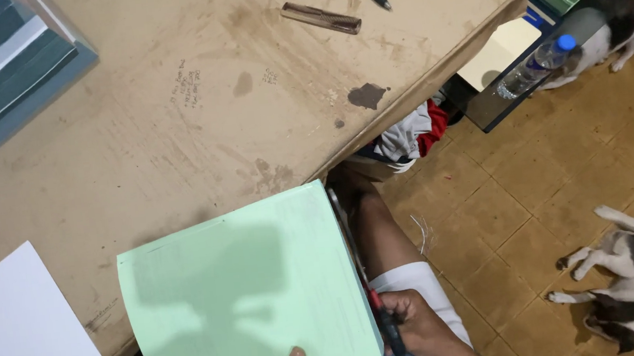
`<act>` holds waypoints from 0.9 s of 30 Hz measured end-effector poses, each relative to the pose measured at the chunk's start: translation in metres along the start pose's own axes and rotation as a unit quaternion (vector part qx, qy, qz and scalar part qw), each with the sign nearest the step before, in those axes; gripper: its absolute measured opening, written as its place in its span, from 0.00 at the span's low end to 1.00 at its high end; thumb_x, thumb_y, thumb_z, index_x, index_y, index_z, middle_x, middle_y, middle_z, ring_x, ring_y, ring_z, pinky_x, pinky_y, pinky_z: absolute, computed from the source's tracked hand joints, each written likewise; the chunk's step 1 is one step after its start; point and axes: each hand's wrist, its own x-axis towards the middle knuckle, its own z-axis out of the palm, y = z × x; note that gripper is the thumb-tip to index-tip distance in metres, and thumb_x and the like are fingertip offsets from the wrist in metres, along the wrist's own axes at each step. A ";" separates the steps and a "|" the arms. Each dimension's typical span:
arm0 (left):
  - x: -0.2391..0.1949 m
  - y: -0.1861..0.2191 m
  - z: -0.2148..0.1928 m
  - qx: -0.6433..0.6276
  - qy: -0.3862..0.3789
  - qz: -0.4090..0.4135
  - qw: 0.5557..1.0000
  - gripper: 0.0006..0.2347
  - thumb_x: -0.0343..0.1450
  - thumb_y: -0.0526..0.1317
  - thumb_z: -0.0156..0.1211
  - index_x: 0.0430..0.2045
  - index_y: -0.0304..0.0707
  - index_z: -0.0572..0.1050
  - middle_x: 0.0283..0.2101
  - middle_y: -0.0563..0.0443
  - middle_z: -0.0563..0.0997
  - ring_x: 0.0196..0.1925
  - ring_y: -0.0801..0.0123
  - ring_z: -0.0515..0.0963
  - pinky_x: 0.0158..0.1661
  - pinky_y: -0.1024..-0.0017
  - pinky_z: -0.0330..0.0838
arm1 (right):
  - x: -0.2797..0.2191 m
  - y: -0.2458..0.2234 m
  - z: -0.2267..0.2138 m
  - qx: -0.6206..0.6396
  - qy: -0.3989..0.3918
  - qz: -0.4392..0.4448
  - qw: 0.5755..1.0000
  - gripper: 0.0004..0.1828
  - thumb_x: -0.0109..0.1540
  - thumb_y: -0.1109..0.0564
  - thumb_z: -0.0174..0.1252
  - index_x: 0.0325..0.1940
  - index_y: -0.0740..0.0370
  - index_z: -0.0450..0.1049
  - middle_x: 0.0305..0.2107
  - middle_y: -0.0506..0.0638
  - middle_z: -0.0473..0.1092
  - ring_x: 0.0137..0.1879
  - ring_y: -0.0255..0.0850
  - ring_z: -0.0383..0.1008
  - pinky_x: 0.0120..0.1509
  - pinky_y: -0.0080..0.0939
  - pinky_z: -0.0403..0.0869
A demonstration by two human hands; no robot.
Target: Manually binding a notepad by trimming paper edges with scissors, aligning the stack, and applying glue to the spine with a brush.
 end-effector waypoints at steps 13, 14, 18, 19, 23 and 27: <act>0.018 -0.015 -0.017 0.004 -0.055 0.054 0.997 0.33 0.69 0.33 0.64 0.70 0.61 0.62 0.50 0.32 0.87 0.32 0.46 0.84 0.23 0.63 0.79 | 0.092 -0.094 0.026 -0.087 0.175 -0.003 0.981 0.40 0.57 0.34 0.49 0.64 0.62 0.71 0.57 0.56 0.74 0.63 0.44 0.75 0.42 0.50 0.78; 0.012 -0.014 -0.014 0.029 -0.065 0.069 0.995 0.30 0.67 0.34 0.65 0.68 0.52 0.67 0.51 0.30 0.88 0.34 0.43 0.86 0.21 0.64 0.79 | 0.104 -0.096 0.032 0.003 0.164 -0.048 0.985 0.29 0.59 0.39 0.57 0.53 0.64 0.75 0.45 0.53 0.76 0.49 0.41 0.76 0.40 0.43 0.77; -0.026 0.000 0.000 0.113 -0.040 0.056 0.991 0.25 0.66 0.41 0.71 0.58 0.31 0.79 0.43 0.29 0.91 0.33 0.50 0.88 0.24 0.69 0.81 | 0.119 -0.118 0.060 -0.035 0.279 -0.035 0.959 0.16 0.55 0.50 0.70 0.42 0.60 0.81 0.33 0.46 0.76 0.33 0.33 0.72 0.36 0.32 0.70; -0.034 0.002 0.001 0.101 -0.043 0.061 0.992 0.25 0.66 0.41 0.71 0.58 0.31 0.79 0.43 0.29 0.91 0.33 0.50 0.88 0.24 0.69 0.81 | 0.115 -0.126 0.067 -0.041 0.268 -0.038 0.962 0.16 0.55 0.50 0.70 0.42 0.60 0.81 0.33 0.46 0.76 0.33 0.33 0.72 0.36 0.32 0.70; -0.032 0.021 -0.012 0.136 -0.090 0.146 0.976 0.27 0.61 0.40 0.73 0.56 0.33 0.76 0.46 0.34 0.90 0.31 0.52 0.89 0.27 0.70 0.83 | 0.101 -0.138 0.092 -0.040 0.328 -0.020 0.944 0.24 0.56 0.50 0.64 0.55 0.60 0.77 0.42 0.43 0.72 0.42 0.34 0.71 0.47 0.34 0.69; -0.013 0.074 -0.007 0.194 -0.167 0.287 0.923 0.26 0.60 0.39 0.70 0.54 0.33 0.77 0.49 0.39 0.88 0.40 0.54 0.88 0.28 0.68 0.85 | 0.124 -0.105 0.077 0.165 0.308 -0.155 0.924 0.15 0.56 0.57 0.67 0.45 0.62 0.75 0.42 0.51 0.78 0.44 0.41 0.79 0.53 0.41 0.80</act>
